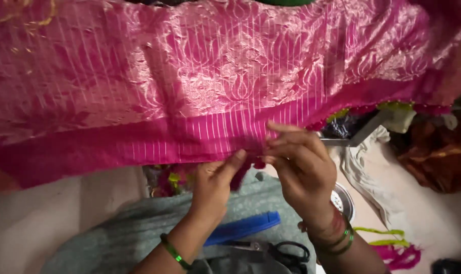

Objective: Manually attaching and trimming decorative tassels to the border of a pink saree.

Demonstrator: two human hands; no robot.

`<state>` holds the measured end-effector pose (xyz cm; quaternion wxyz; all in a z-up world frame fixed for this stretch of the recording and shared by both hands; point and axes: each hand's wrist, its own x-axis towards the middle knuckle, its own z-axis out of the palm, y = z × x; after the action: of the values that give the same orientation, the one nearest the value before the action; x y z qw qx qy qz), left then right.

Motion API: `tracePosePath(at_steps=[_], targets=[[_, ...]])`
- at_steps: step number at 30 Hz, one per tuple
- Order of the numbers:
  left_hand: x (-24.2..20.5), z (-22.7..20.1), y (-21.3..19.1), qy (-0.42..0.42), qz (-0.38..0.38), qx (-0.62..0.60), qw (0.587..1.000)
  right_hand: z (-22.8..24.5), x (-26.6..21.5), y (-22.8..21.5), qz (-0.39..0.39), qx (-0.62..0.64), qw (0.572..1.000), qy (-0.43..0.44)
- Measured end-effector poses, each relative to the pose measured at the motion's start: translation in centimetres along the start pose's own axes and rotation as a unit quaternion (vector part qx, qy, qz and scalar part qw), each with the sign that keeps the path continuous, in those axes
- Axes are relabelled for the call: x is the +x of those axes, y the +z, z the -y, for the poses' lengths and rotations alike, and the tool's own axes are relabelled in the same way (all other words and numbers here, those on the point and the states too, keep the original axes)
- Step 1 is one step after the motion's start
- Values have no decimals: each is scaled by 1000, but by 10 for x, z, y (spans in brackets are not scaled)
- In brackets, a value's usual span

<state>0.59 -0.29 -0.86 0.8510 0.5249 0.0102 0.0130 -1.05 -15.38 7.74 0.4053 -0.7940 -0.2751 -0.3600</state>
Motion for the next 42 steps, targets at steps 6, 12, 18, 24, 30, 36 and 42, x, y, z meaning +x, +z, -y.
tracePosePath(at_steps=[6, 12, 18, 24, 30, 36, 42], targets=[[-5, -10, 5, -24, -29, -18, 999, -6, -24, 25, 47, 13, 999, 18], [-18, -17, 19, 55, 21, -69, 996, -21, -20, 32, -129, 417, 848, 301], [-13, -10, 21, 27, -14, -86, 996, -13, -20, 44, -150, 369, 881, 254], [-14, -13, 28, 40, 8, -121, 992, -57, -23, 30, -96, 580, 716, 375], [-14, -8, 22, 22, -42, 11, 999, -31, -37, 34, -64, 404, 876, 256], [-20, -12, 20, 13, -25, 29, 999, -24, -26, 30, -104, 404, 867, 272], [-15, -3, 23, 55, -1, -66, 996, -85, -36, 32, -45, 680, 644, 348]])
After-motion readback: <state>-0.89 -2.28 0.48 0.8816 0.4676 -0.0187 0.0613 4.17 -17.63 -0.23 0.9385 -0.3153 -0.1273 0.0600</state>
